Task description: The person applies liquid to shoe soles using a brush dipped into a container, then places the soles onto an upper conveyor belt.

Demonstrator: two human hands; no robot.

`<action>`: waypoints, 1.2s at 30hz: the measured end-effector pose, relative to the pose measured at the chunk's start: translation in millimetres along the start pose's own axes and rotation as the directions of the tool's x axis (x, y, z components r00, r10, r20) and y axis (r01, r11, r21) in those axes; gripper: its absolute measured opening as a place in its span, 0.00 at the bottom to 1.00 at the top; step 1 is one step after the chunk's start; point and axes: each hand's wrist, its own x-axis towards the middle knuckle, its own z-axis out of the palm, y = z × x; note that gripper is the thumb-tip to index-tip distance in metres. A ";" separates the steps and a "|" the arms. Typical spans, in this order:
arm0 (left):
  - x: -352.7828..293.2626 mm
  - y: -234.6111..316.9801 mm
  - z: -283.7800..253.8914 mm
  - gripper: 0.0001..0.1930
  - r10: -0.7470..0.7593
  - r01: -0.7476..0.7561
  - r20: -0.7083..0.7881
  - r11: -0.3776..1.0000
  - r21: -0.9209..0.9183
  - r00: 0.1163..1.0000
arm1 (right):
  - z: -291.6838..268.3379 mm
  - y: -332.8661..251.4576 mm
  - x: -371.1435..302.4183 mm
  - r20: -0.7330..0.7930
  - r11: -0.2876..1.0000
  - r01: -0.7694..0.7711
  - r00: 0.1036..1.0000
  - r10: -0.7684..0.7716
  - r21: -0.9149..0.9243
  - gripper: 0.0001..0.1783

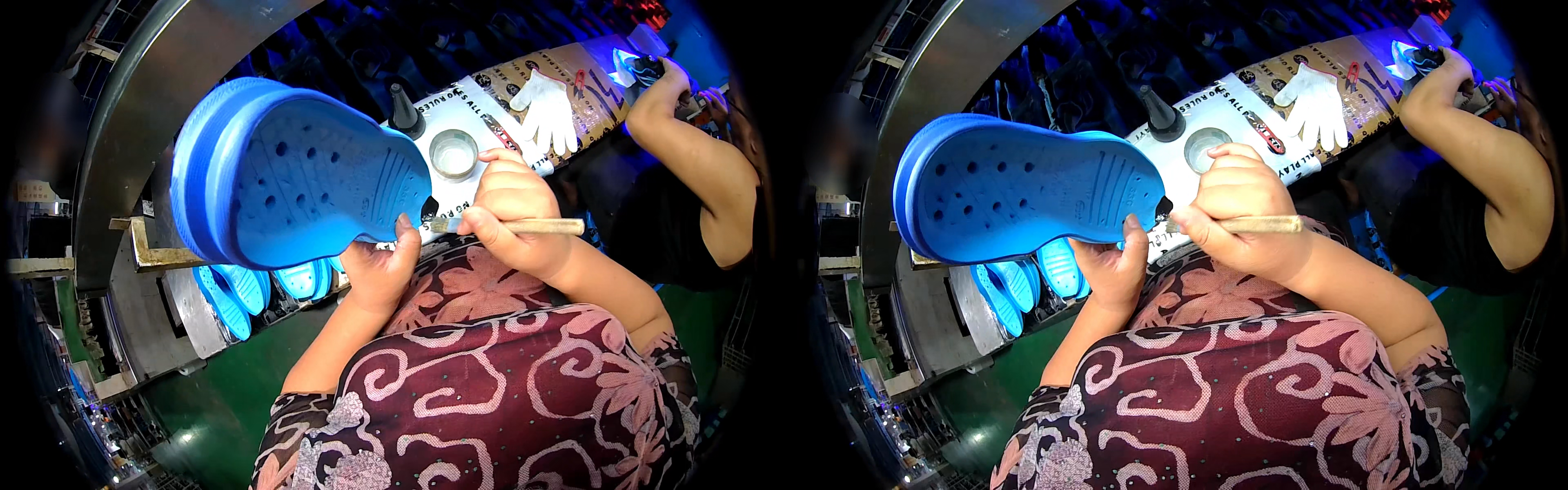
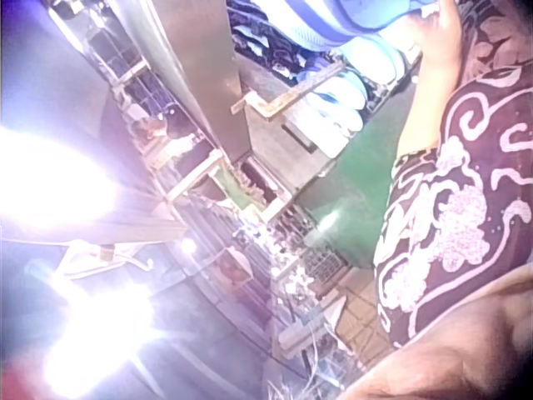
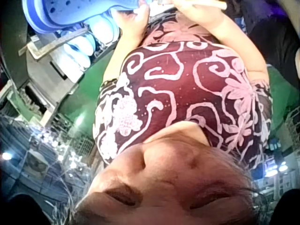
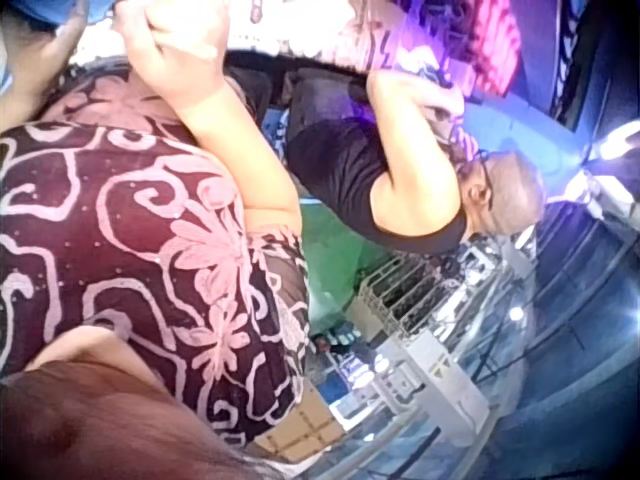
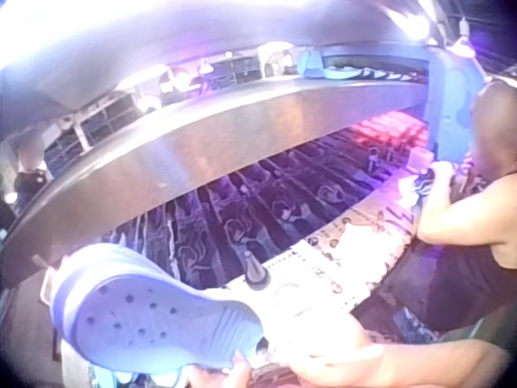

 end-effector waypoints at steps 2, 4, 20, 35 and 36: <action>-1.4 -0.7 -0.7 0.16 -0.005 0.005 0.017 1.000 -0.003 1.000 | -1.8 1.4 -0.9 0.021 1.000 -0.021 1.000 0.021 0.000 0.12; -2.5 -0.4 1.2 0.17 0.035 -0.035 -0.009 0.999 -0.006 0.999 | -3.8 1.0 -0.9 -0.051 0.997 -0.037 0.998 0.040 0.069 0.12; 16.2 15.1 -10.7 0.25 -0.095 0.094 -0.073 0.995 -0.024 0.993 | -21.3 -1.1 -0.5 -0.217 0.996 -0.083 0.972 0.085 0.016 0.15; 234.1 120.5 122.1 0.29 -0.041 0.778 0.884 0.494 -0.388 0.466 | -48.4 31.0 -37.9 -0.376 0.944 -0.292 0.867 0.328 0.152 0.16; 252.9 128.7 141.4 0.25 -0.311 0.727 0.690 0.513 -0.457 0.654 | -48.5 30.6 -37.5 -0.371 0.947 -0.282 0.872 0.319 0.154 0.16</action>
